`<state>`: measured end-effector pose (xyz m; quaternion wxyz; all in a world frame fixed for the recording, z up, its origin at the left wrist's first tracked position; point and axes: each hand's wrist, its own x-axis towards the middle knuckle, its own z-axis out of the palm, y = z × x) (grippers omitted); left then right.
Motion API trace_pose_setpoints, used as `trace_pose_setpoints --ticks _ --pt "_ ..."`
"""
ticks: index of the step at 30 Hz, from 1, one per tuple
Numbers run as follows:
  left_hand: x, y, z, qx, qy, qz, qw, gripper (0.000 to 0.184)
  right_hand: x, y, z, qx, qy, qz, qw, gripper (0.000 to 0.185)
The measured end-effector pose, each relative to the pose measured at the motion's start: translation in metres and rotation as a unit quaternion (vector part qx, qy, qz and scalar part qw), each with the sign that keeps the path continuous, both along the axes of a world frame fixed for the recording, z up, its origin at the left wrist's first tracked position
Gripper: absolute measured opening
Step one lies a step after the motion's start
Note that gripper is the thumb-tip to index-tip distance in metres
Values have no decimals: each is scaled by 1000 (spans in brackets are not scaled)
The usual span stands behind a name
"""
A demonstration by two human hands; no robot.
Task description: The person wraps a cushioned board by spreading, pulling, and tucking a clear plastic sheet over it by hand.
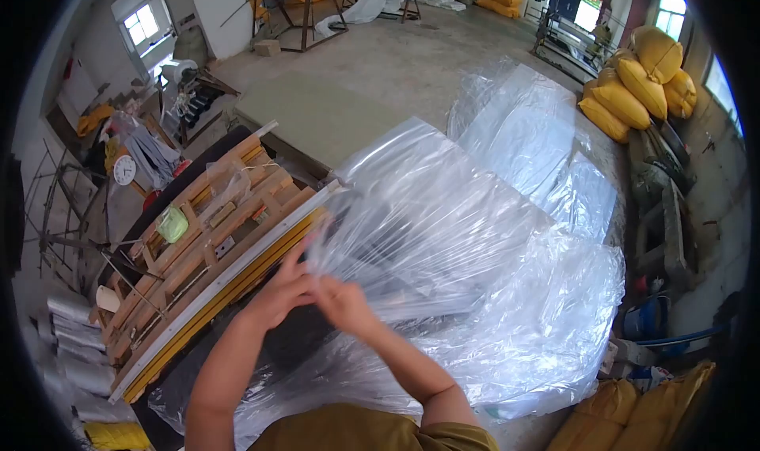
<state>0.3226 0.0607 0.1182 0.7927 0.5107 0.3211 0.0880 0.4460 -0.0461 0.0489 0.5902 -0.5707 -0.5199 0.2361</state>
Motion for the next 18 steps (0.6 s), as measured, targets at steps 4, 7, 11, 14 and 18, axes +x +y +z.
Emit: trace_pose_setpoints --ticks 4,7,11,14,18 --pt "45 13 -37 29 -50 125 990 33 2 -25 -24 -157 -422 -100 887 12" --pt "16 29 -33 -54 -191 346 917 12 132 -64 -56 -167 -385 -326 847 12" --pt "-42 60 -50 -171 -189 430 866 9 158 -96 4 0 -430 -352 831 30" --pt "-99 96 -84 -165 -199 448 856 8 177 -107 -7 -109 -529 -187 820 34" --pt "-132 79 -56 -87 -148 468 867 10 209 -102 -21 99 -30 -440 892 22"
